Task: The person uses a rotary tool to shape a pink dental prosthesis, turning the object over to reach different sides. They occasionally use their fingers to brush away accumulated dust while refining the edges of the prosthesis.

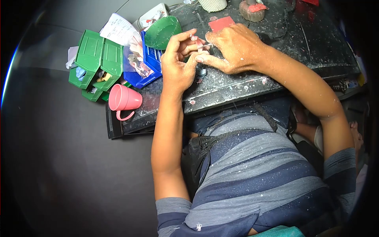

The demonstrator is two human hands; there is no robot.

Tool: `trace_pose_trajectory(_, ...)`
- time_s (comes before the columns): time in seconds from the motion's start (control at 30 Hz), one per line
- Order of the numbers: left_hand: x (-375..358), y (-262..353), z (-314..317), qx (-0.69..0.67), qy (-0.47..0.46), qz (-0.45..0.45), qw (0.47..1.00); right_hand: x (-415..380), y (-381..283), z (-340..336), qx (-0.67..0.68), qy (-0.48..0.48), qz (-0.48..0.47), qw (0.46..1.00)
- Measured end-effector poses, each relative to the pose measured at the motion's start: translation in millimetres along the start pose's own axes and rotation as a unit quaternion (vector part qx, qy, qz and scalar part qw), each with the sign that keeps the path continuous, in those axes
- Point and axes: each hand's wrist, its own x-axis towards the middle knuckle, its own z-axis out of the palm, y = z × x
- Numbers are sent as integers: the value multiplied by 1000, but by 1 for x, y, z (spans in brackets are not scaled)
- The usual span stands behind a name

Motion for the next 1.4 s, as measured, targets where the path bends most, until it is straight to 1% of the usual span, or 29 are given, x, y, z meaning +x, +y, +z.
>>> trace_pose_trajectory(0.17,0,0,0,28,3,19,999,1,1,2,-3,16,-9,1000)
trace_pose_trajectory(0.23,0,0,2,64,19,20,998,2,0,0,1,17,-11,1000)
trace_pose_trajectory(0.33,0,-2,0,72,14,37,997,1,0,2,-17,-6,7,1000)
trace_pose_trajectory(0.4,-1,-1,0,73,18,33,997,1,3,3,-18,59,-36,997)
trace_pose_trajectory(0.43,-1,1,1,93,24,44,994,1,1,2,-22,27,-17,999)
trace_pose_trajectory(0.47,-1,1,2,112,30,54,992,1,1,1,-23,26,-16,999)
trace_pose_trajectory(0.53,0,-1,1,90,33,51,994,2,0,-2,-16,29,-6,999)
trace_pose_trajectory(0.57,-1,-2,0,87,31,56,994,2,8,11,-34,90,-24,995)
trace_pose_trajectory(0.6,-1,-1,0,83,30,61,994,1,6,8,-35,90,-24,995)
trace_pose_trajectory(0.67,-2,1,1,100,32,58,993,1,1,1,-5,42,-26,999)
trace_pose_trajectory(0.7,-3,2,2,117,34,55,991,2,2,-1,-1,33,-25,999)
trace_pose_trajectory(0.8,-3,2,0,117,31,46,992,3,1,-5,-10,38,-17,999)
trace_pose_trajectory(0.83,-4,1,1,132,40,58,989,2,1,-5,-12,40,-18,999)
trace_pose_trajectory(0.93,-4,-3,0,107,46,51,992,2,3,-2,-2,52,-36,998)
trace_pose_trajectory(1.13,-5,-3,0,114,38,45,992,3,4,-3,-23,74,-56,995)
trace_pose_trajectory(1.2,-4,-2,-1,116,33,43,992,2,1,-7,-8,42,-20,999)
trace_pose_trajectory(1.4,-5,-3,-2,131,32,43,990,2,-2,-9,-2,24,-14,1000)
